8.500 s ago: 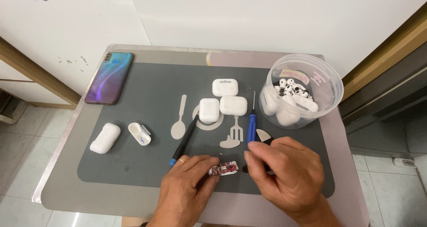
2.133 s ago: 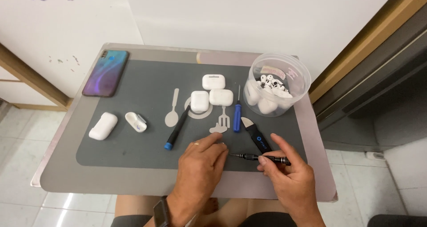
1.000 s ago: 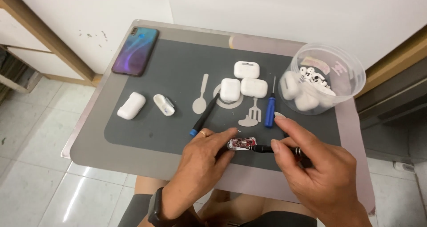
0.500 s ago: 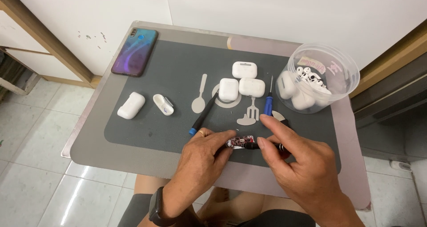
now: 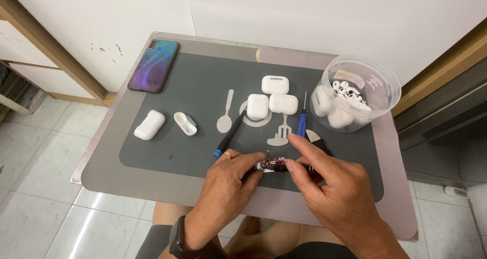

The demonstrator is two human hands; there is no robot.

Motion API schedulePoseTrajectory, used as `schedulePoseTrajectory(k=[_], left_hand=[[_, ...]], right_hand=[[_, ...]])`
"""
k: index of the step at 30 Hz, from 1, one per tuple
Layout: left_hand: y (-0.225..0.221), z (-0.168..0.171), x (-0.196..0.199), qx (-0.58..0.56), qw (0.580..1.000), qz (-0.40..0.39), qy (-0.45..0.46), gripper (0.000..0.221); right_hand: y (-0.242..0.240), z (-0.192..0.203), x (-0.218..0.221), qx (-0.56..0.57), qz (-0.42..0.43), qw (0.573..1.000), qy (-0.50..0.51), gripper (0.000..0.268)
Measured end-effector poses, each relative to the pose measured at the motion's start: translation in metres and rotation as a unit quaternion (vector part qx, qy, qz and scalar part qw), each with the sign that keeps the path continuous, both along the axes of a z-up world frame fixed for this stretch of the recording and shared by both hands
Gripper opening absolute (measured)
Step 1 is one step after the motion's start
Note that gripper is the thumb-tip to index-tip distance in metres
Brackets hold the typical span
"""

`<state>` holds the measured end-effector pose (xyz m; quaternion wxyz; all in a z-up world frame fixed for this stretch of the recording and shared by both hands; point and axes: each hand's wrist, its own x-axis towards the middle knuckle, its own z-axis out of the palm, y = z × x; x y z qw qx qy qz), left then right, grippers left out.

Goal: Disassembling an earbud charging case using prying tools and a screwdriver to extract the internal circuit board and battery.

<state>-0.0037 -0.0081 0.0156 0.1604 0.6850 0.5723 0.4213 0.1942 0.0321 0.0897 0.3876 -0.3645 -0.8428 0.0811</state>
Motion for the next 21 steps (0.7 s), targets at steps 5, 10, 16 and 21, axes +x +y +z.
schedulePoseTrajectory(k=[5, 10, 16, 21], left_hand=[[0.000, 0.001, 0.000, 0.011, 1.000, 0.001, 0.003, 0.032], [0.001, 0.007, 0.001, 0.022, 1.000, -0.007, 0.014, 0.028], [0.003, 0.011, 0.004, 0.067, 0.997, -0.001, 0.024, 0.013], [0.003, 0.011, 0.002, 0.059, 0.998, -0.006, 0.023, 0.012]], right_hand=[[0.001, 0.002, -0.002, 0.057, 0.006, 0.998, -0.026, 0.034], [0.008, 0.022, -0.017, 0.142, 0.027, 0.985, -0.091, 0.023], [0.021, 0.040, -0.035, 0.100, 0.133, 0.975, -0.150, 0.020], [0.021, 0.055, -0.034, 0.002, 0.226, 0.951, -0.212, 0.046]])
